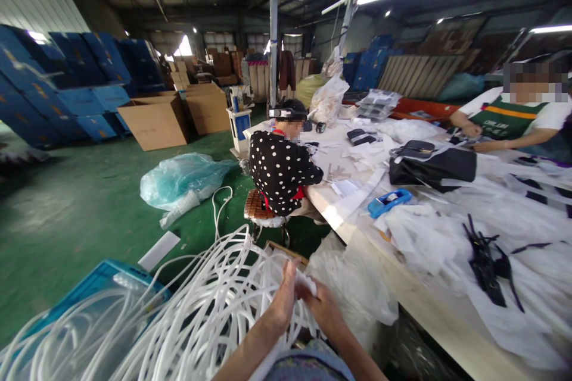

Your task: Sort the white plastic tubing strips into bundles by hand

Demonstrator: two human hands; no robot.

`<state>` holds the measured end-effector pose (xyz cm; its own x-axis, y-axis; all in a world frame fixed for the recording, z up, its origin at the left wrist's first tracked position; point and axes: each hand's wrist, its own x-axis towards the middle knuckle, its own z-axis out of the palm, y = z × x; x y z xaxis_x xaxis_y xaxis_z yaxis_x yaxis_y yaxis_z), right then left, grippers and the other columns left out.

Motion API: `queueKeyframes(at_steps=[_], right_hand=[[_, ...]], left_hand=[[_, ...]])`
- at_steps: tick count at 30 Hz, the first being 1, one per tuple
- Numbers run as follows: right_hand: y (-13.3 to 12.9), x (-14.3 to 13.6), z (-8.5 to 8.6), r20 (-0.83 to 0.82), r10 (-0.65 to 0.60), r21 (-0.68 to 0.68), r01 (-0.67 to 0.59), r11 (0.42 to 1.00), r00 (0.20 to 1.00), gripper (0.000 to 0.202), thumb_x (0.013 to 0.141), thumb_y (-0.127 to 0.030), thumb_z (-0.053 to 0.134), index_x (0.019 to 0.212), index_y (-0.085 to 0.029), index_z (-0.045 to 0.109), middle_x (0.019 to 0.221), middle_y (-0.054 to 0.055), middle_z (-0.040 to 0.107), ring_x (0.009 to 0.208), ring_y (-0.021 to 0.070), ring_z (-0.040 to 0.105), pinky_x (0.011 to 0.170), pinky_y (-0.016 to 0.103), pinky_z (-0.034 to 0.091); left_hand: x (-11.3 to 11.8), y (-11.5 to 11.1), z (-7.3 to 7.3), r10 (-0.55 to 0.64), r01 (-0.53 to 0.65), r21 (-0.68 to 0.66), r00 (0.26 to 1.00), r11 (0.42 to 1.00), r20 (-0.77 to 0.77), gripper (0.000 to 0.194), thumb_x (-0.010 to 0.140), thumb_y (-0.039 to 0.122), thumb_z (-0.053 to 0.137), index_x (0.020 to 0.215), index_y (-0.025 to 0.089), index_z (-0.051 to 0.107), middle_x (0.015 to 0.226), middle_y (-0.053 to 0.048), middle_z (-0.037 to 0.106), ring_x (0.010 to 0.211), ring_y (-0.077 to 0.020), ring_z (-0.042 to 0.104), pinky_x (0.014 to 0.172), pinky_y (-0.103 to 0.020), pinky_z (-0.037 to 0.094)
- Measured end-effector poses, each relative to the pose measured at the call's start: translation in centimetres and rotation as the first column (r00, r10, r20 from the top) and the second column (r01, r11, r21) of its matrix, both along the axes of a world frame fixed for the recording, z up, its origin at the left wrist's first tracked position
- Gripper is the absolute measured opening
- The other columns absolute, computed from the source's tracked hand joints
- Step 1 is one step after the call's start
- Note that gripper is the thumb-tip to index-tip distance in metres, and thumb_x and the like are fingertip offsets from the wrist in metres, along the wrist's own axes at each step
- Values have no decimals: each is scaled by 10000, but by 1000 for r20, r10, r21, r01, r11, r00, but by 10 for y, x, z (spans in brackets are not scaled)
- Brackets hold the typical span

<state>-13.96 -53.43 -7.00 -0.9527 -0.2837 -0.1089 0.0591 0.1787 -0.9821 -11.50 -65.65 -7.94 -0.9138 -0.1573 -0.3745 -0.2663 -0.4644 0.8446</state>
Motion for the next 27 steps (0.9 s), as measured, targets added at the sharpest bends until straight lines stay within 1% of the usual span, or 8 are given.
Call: queueKeyframes(at_steps=[4, 8, 11, 13, 15, 18, 22, 27], right_hand=[[-3, 2, -1, 55, 50, -18, -49, 999, 997, 343, 704, -540, 758, 831, -223, 795, 834, 81, 811, 839, 343, 728, 844, 473, 547], [5, 3, 4, 211, -8, -217, 55, 975, 978, 422, 696, -605, 814, 855, -215, 774, 819, 59, 800, 850, 318, 739, 820, 422, 566], [21, -5, 9, 404, -112, -387, 281, 878, 908, 475, 687, -606, 836, 947, -216, 764, 845, 62, 804, 877, 314, 754, 760, 396, 597], [30, -12, 11, 481, -180, -440, 414, 797, 858, 513, 620, -574, 884, 958, -207, 763, 877, 84, 810, 908, 326, 757, 734, 397, 614], [34, -17, 11, 521, -210, -458, 479, 749, 827, 525, 568, -542, 911, 936, -198, 761, 886, 100, 810, 923, 337, 758, 715, 402, 625], [32, -18, 9, 536, -232, -453, 508, 733, 812, 520, 559, -542, 914, 908, -193, 751, 850, 89, 805, 925, 336, 763, 694, 395, 633], [31, -16, 5, 512, -276, -467, 533, 705, 814, 540, 544, -546, 924, 905, -192, 735, 823, 70, 801, 933, 321, 771, 688, 355, 629], [40, -20, 4, 488, -315, -460, 546, 700, 814, 536, 530, -548, 917, 891, -213, 705, 835, 62, 806, 920, 325, 776, 714, 380, 637]], left_hand=[[1, 4, 1, -45, 45, 18, 998, 999, -33, 823, 846, 801, 531, 1386, 185, 607, 1254, -140, 729, 1246, -323, 624, 1041, -395, 498], [-2, 3, -7, -150, 149, -32, 988, 988, -34, 745, 869, 751, 530, 1389, 220, 580, 1211, -111, 724, 1178, -288, 644, 1063, -418, 472], [-1, -1, -15, -266, 251, -229, 964, 940, -33, 523, 744, 584, 761, 1110, 213, 709, 911, -53, 720, 946, -259, 649, 948, -398, 480], [2, -3, -15, -358, 332, -300, 933, 894, -34, 311, 706, 458, 786, 875, 206, 720, 760, -17, 659, 824, -229, 605, 857, -373, 466], [4, -3, -9, -426, 385, -336, 903, 860, -56, 171, 751, 369, 698, 807, 207, 700, 753, -7, 636, 798, -210, 582, 811, -348, 449], [5, -1, 2, -456, 392, -458, 889, 798, -34, 102, 791, 265, 558, 756, 220, 642, 728, 10, 586, 767, -196, 564, 769, -332, 418], [3, 3, 9, -469, 385, -595, 883, 706, 15, 147, 788, 196, 499, 646, 237, 511, 664, 30, 501, 717, -184, 509, 749, -331, 372], [2, 4, 7, -502, 405, -621, 865, 671, 22, 221, 869, 268, 477, 648, 248, 484, 663, 22, 504, 703, -192, 494, 775, -352, 381]])
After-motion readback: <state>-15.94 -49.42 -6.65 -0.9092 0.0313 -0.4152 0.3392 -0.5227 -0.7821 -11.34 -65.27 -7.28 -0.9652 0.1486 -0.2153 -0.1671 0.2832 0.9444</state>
